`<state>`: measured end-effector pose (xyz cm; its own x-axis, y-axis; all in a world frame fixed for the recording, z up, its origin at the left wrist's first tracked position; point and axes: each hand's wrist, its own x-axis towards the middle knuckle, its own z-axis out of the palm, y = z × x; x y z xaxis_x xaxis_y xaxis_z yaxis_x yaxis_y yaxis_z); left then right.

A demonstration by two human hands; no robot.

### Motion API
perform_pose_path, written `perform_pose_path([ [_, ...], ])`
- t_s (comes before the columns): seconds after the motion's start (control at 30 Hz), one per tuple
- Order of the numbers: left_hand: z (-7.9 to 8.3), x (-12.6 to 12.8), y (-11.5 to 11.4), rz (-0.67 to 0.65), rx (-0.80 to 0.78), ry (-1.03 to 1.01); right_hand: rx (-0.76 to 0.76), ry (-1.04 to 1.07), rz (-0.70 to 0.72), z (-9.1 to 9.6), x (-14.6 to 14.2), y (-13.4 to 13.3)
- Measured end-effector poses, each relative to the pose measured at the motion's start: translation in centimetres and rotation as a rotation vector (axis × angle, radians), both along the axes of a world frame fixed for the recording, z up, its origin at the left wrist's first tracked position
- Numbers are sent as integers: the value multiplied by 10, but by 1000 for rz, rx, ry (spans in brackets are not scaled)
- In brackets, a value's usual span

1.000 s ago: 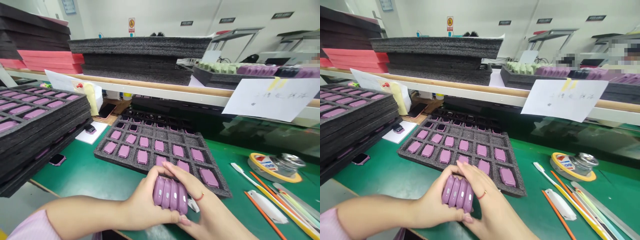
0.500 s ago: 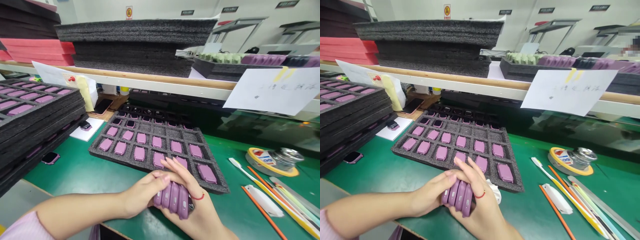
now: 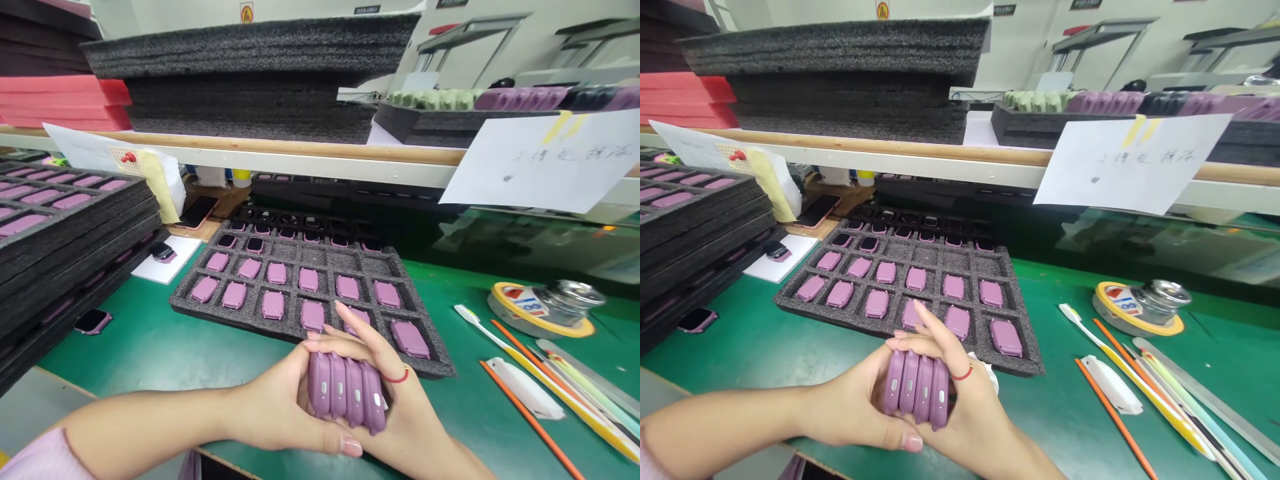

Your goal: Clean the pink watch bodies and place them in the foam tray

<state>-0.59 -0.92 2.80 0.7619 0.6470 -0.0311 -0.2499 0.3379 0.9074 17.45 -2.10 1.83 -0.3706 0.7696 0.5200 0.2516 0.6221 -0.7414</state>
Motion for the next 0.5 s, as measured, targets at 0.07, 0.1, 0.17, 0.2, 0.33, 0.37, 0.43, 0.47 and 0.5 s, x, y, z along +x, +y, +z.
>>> perform_pose_path([
  [0.07,0,0,0,2,5,-7,-4,-1,-12,0,0,0],
  [0.1,-1,0,0,0,5,-9,1,2,-15,0,0,0],
  [0.17,-2,0,-1,1,-12,-10,17,15,-14,-2,1,0],
  [0.2,-3,0,-1,3,-21,-8,22,20,-9,-3,1,1],
  [0.33,-4,-1,-1,3,-16,-17,11,33,16,-7,1,3],
  [0.37,-4,-1,0,-2,-9,-24,13,40,24,-7,2,3],
  [0.43,-2,-2,2,-7,-16,-29,17,51,32,-7,2,3],
  [0.47,-1,-3,3,-11,-21,-24,17,53,36,-7,2,3],
  [0.5,-1,-4,4,-16,-26,-16,14,53,40,-7,2,3],
])
